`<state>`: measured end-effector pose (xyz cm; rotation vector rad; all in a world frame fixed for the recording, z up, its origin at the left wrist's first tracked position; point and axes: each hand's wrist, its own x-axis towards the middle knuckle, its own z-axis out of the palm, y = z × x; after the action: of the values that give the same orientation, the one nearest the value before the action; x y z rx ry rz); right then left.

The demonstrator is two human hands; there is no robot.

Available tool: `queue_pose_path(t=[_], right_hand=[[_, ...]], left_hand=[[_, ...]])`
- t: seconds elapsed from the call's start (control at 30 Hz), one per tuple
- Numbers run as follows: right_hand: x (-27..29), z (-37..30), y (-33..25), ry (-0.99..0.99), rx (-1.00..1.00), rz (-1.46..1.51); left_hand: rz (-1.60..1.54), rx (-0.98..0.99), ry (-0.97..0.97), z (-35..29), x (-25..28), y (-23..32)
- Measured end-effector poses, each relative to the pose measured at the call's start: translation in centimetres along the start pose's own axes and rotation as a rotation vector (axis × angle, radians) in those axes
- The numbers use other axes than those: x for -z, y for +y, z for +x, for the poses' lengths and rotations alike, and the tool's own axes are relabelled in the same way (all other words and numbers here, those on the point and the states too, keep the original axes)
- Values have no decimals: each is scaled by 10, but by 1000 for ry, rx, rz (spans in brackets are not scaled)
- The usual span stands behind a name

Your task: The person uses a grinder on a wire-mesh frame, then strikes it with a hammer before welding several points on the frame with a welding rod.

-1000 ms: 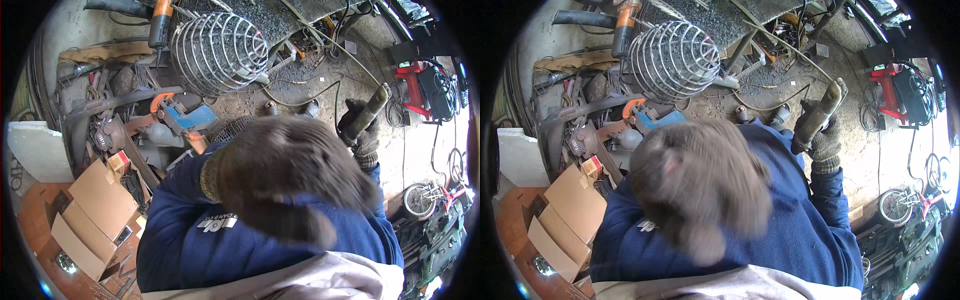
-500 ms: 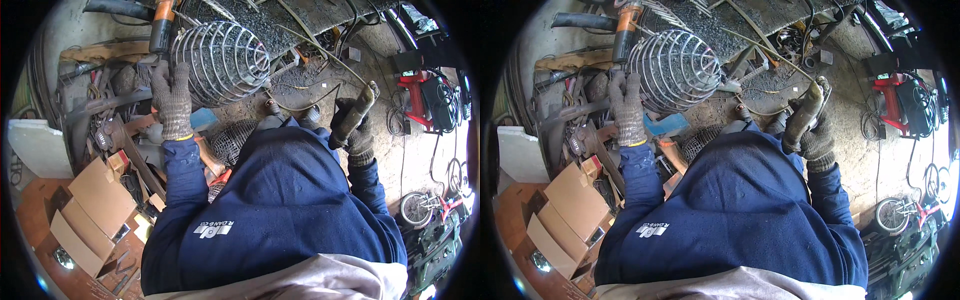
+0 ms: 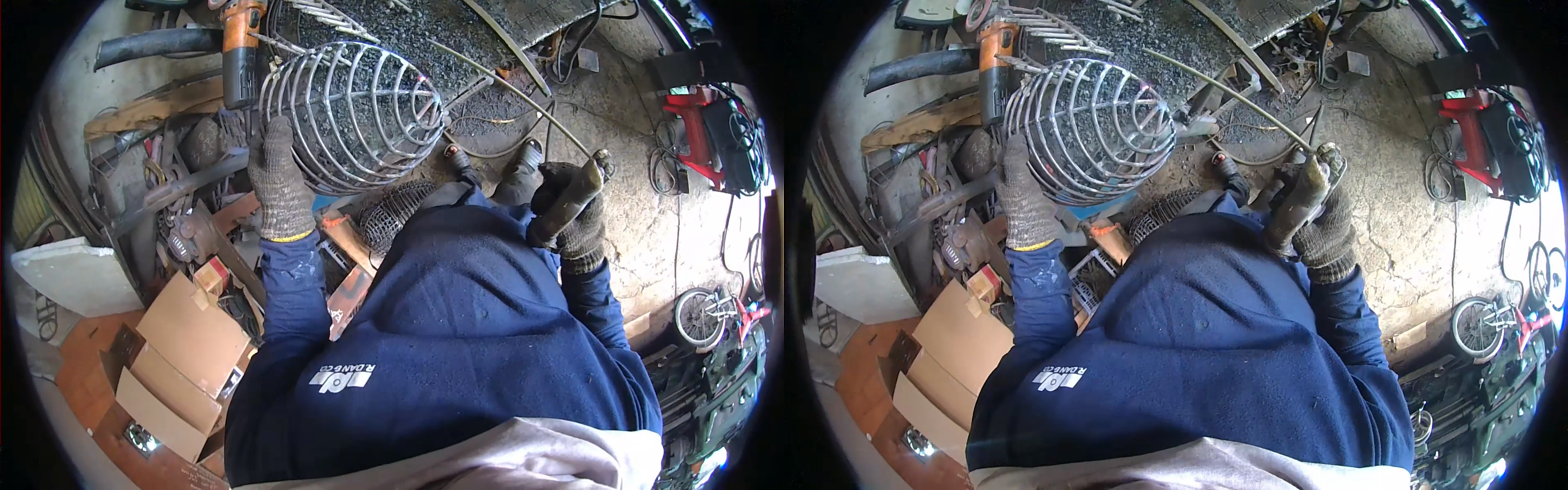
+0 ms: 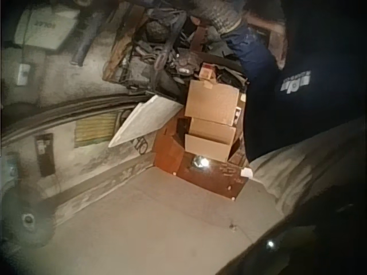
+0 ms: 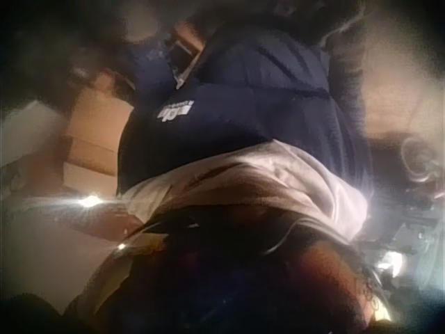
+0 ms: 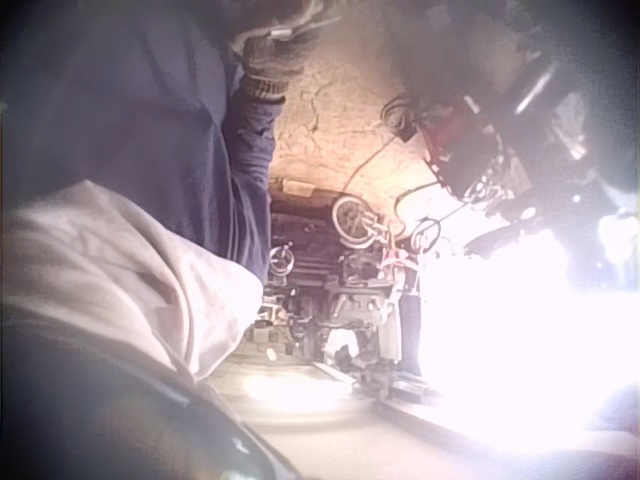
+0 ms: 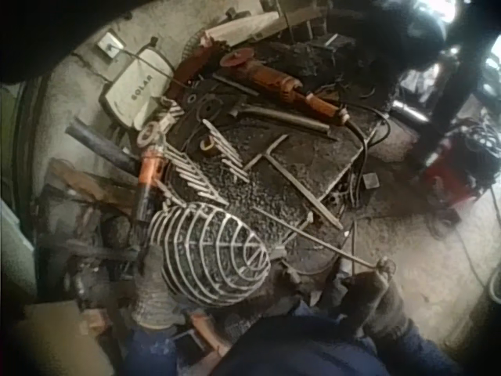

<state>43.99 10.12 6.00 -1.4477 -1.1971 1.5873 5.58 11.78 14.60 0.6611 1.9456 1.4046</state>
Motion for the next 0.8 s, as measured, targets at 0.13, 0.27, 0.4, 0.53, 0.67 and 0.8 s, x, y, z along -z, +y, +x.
queue_pose_path(t=[0.13,0.27,0.4,0.53,0.67,0.8], right_hand=[[32,26,34,-41,228,32],[47,39,7,-106,304,-62],[56,49,-9,-48,54,165],[67,57,-15,-115,50,19],[74,62,-8,-167,73,11],[82,70,-3,-201,114,9]], left_hand=[[-88,90,-22,9,10,2],[-12,53,-74,19,23,-8],[128,83,-101,12,22,3],[353,-70,-178,1,41,6],[-442,259,-35,-24,24,3],[-528,239,-26,-41,21,4]])
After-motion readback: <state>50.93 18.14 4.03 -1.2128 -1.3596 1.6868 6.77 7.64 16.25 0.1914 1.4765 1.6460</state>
